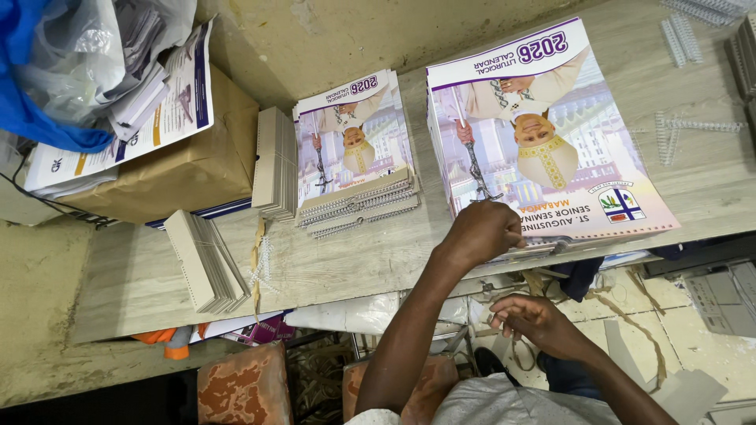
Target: The person assembles wall calendars by inserting metal spiral coils into pre-punched holes along the top edge of the calendar pages. They repeatedly pick up a coil, thread it through the holes, and then place the completed calendar onto a stack on the table.
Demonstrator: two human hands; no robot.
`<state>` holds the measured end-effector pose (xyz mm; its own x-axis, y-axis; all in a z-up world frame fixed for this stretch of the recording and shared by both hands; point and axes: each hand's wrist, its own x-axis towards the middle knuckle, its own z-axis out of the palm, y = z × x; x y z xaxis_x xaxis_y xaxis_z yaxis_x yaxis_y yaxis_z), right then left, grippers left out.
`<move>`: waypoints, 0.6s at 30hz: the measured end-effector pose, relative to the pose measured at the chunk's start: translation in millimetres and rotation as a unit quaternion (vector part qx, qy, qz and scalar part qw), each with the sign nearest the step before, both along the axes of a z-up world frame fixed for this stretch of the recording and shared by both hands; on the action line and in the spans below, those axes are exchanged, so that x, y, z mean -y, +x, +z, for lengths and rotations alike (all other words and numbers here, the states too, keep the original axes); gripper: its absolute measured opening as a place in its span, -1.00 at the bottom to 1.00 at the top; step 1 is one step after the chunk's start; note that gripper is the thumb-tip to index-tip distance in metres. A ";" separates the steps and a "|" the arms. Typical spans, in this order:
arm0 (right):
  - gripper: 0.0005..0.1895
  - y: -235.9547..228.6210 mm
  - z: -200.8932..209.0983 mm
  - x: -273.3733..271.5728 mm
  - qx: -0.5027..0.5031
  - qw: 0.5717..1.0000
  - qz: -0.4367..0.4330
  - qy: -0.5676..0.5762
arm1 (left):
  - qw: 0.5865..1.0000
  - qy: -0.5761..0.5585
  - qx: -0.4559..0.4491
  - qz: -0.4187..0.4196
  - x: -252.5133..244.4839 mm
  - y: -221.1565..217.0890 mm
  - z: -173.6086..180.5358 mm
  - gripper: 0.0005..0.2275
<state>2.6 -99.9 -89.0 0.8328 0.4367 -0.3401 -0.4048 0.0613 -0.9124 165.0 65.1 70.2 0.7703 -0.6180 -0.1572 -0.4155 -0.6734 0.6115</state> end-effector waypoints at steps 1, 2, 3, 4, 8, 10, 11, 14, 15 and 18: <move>-0.55 -0.7 11.5 3.2 0.001 1.000 0.000 0.001 | 1.000 0.001 0.001 0.000 -1.4 0.7 -2.5 -0.67; -0.56 -1.5 23.0 6.6 -0.010 1.000 0.005 0.005 | 1.000 -0.007 0.018 0.003 -2.7 1.4 -5.1 -0.77; -0.58 -2.2 34.6 9.9 -0.021 1.000 0.010 0.010 | 0.999 -0.014 0.036 0.005 -4.1 2.2 -7.6 -0.81; -0.58 1.7 34.4 24.0 -0.020 1.000 0.011 0.010 | 0.999 -0.014 0.037 0.006 -6.6 -0.6 -5.0 -0.81; -0.53 37.9 73.8 88.9 0.074 0.991 -0.041 0.101 | 0.980 -0.089 0.051 0.171 -19.7 -12.8 -20.5 -0.84; -0.33 74.6 128.2 115.6 0.032 0.984 -0.125 0.121 | 0.952 -0.166 0.064 0.248 -24.9 -24.9 -30.6 -0.80; -0.09 97.0 162.2 124.4 0.007 0.985 -0.161 0.062 | 0.948 -0.184 0.056 0.253 -25.8 -33.7 -30.9 -0.77; 0.14 175.7 169.9 172.9 0.039 0.994 -0.084 0.053 | 0.949 -0.198 0.081 0.231 -19.5 -59.6 -10.6 -0.63; 0.22 205.0 156.0 192.2 0.094 0.990 0.032 0.103 | 0.953 -0.191 0.115 0.203 -16.7 -67.3 -0.3 -0.51; -0.79 278.4 130.4 198.3 -0.096 0.970 -0.188 -0.119 | 0.967 -0.137 0.080 0.200 -11.6 -66.8 7.7 -0.43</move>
<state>281.0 -298.2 41.4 0.8293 0.0039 -0.5588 -0.5586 0.0336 -0.8287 98.2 76.7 77.9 0.9571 -0.2675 0.1114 -0.2597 -0.6217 0.7389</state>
